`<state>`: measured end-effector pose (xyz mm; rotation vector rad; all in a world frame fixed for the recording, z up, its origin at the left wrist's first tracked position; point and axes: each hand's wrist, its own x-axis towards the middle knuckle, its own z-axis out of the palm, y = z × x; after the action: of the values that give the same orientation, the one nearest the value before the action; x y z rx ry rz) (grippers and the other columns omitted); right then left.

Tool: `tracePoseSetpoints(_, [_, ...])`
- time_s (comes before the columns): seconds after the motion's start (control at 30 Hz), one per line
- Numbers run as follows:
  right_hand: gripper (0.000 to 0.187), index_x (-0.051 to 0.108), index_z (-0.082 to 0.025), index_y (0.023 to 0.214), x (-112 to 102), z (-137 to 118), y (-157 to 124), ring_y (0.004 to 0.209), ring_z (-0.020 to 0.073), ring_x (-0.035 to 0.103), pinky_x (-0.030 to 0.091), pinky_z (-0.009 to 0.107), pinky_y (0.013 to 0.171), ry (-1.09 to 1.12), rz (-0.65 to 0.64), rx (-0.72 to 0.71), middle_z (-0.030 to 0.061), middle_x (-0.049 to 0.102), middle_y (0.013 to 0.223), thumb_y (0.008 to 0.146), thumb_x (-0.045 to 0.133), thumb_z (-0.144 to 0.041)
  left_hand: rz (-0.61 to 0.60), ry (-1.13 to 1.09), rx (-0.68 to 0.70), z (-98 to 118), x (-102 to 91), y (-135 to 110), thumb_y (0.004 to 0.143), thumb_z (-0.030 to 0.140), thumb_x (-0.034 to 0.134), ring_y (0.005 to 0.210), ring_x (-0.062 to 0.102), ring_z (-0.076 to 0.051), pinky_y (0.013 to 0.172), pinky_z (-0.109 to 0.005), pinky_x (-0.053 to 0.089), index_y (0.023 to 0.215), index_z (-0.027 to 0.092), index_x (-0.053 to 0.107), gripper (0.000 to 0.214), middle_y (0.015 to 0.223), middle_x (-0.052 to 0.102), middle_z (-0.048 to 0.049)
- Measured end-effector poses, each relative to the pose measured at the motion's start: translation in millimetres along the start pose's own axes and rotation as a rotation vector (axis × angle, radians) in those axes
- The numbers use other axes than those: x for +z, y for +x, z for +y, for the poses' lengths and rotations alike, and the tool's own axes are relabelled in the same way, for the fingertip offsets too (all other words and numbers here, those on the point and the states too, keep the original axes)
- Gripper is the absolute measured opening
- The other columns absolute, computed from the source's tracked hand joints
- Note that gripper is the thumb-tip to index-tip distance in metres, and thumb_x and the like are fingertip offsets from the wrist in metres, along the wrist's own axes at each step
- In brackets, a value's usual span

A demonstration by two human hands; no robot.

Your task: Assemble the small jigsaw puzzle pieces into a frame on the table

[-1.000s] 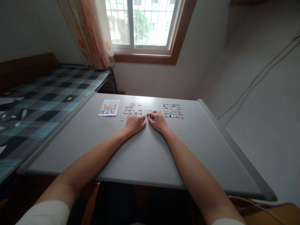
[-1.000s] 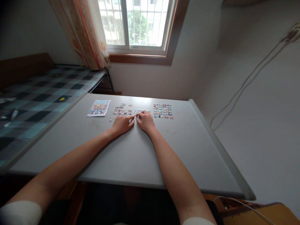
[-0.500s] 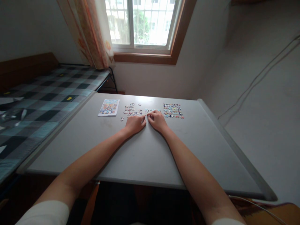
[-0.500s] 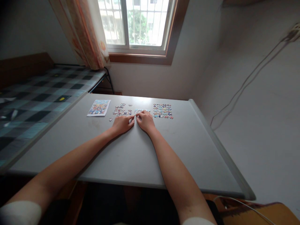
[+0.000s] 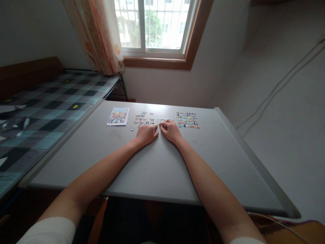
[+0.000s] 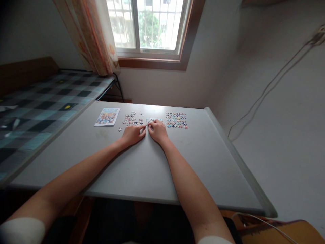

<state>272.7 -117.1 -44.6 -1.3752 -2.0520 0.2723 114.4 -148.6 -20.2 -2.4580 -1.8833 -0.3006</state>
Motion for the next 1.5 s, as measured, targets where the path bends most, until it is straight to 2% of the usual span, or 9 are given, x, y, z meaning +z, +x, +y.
tracePoseSetpoints(1.5, [0.02, 0.071, -0.024, 0.093, 2.1, 2.5, 0.8, 0.091, 0.0201, 0.054, 0.042, 0.036, 0.089, 0.01, 0.008, -0.002, 0.0053, 0.06, 0.093, 0.082, 0.054, -0.025, -0.011, -0.003, 0.002, -1.0, 1.4, 0.8, 0.091, 0.043, 0.037, 0.084, 0.066, -0.024, 0.075, -0.032, 0.045, 0.12, 0.03, 0.062, 0.041, 0.091, 0.072, -0.0076])
